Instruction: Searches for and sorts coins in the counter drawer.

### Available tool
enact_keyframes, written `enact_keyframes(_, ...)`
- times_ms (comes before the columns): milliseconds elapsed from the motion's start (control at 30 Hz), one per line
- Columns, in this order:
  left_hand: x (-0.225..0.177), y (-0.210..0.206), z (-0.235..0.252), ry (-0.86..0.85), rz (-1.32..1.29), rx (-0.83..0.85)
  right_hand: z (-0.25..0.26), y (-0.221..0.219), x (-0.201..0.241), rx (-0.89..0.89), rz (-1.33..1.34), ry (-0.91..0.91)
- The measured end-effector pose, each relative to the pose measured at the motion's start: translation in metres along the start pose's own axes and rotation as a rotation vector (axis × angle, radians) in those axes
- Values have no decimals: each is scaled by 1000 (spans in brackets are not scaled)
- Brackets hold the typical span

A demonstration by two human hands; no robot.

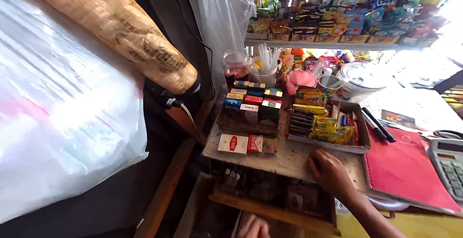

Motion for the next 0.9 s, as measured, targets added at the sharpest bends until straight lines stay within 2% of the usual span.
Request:
enact_keyframes(67,-14,-2,52,-88,38,162,0,0,2,-14,-51,-13)
enact_keyframes(167,-14,-17,113,76,75,745,2,1,1,-14,-91,-42)
enact_keyframes(200,-10,-25,123,117,109,883,3,1,2,-5,-94,-54)
enact_keyframes(300,8,-46,133,197,161,1087,2,1,3,11,-108,-86)
enact_keyframes(400,22,-56,128,212,251,1123,2,1,4,23,-125,-108)
enact_keyframes(467,26,-54,126,238,372,1066,3,2,4,21,-130,-115)
enact_keyframes(567,21,-42,121,367,504,996,2,2,5,3,-139,-131)
enact_keyframes(667,17,-49,125,204,449,888,2,1,4,-3,-139,-148)
enact_keyframes(733,18,-56,129,137,452,913,2,1,4,-8,-136,-148)
enact_keyframes(800,21,-58,130,162,513,974,2,1,5,-2,-134,-154)
enact_keyframes(900,24,-50,132,214,551,952,2,1,5,-4,-141,-153)
Point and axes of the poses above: each hand's wrist, its own z-axis towards the middle knuckle, its own y-axis out of the back of the hand, x = y × z, the point moved 7 cm from there along z, towards the middle knuckle, and after that the axes turned 14 degrees about x, right-handed, at the moved point
